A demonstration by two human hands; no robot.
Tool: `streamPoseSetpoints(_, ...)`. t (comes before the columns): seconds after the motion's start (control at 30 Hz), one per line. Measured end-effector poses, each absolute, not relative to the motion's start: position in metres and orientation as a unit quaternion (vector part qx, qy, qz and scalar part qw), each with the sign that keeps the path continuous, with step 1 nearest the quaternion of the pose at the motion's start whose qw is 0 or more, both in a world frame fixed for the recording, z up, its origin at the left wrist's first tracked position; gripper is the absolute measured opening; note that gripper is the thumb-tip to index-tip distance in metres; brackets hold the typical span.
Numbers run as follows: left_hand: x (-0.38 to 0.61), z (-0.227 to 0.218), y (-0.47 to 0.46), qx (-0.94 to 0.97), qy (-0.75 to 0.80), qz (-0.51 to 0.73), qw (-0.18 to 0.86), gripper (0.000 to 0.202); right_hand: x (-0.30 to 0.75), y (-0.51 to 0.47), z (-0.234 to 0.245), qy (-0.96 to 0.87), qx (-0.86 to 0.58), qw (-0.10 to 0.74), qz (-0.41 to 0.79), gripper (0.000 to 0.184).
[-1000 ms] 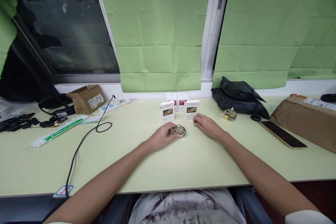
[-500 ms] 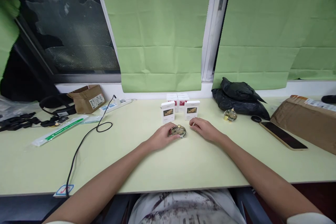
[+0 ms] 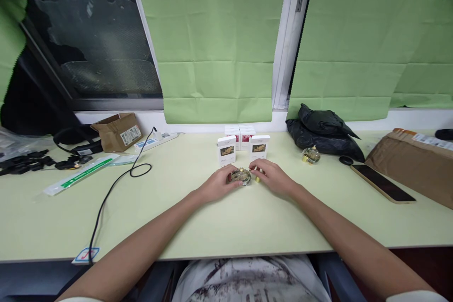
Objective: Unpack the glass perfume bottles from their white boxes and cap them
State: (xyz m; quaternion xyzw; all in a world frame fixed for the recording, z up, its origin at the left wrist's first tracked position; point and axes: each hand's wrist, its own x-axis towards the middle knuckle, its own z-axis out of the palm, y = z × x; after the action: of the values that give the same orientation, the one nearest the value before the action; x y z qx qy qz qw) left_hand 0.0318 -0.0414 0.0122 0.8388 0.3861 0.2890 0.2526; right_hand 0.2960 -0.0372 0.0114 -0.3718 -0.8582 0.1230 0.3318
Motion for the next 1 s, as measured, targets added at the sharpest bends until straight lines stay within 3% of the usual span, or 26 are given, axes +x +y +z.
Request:
streamPoseSetpoints(0.4,0.032,0.01,-0.04,0.839,0.386,0.29,0.251,0.039,0.275,-0.053,0.022,-0.808,-0.34,0.47,0.107,0.023)
streamPoseSetpoints(1.0,0.034,0.014,-0.044,0.843,0.367,0.295,0.262,0.042,0.258,-0.053,0.017,-0.801,-0.328,0.472,0.168,0.025)
